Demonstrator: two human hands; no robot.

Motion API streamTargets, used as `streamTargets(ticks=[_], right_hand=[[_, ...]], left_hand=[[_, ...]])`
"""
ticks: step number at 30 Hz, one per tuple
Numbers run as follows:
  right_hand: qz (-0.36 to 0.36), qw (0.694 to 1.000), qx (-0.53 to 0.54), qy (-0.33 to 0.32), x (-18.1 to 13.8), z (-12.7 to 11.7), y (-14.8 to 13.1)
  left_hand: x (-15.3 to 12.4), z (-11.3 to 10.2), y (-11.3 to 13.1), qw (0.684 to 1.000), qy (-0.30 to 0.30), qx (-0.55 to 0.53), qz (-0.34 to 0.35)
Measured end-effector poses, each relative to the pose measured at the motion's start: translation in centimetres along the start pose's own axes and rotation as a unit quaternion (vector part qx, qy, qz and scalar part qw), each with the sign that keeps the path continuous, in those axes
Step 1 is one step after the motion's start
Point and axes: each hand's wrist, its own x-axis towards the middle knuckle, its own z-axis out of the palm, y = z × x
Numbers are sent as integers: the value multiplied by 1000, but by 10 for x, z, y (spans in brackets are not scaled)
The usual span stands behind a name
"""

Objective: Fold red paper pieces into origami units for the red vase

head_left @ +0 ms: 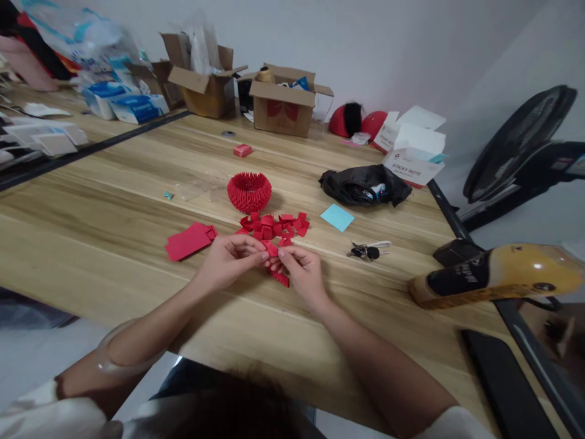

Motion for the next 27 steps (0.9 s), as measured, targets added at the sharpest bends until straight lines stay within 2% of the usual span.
streamTargets(ticks=[15, 27], right_hand=[[26, 999, 20, 19, 5, -3, 10], [97, 988, 121, 13, 3, 4, 1]], left_hand=[[-1, 2, 3, 999, -9, 45, 3], [-1, 1, 5, 1000, 9, 17, 6]])
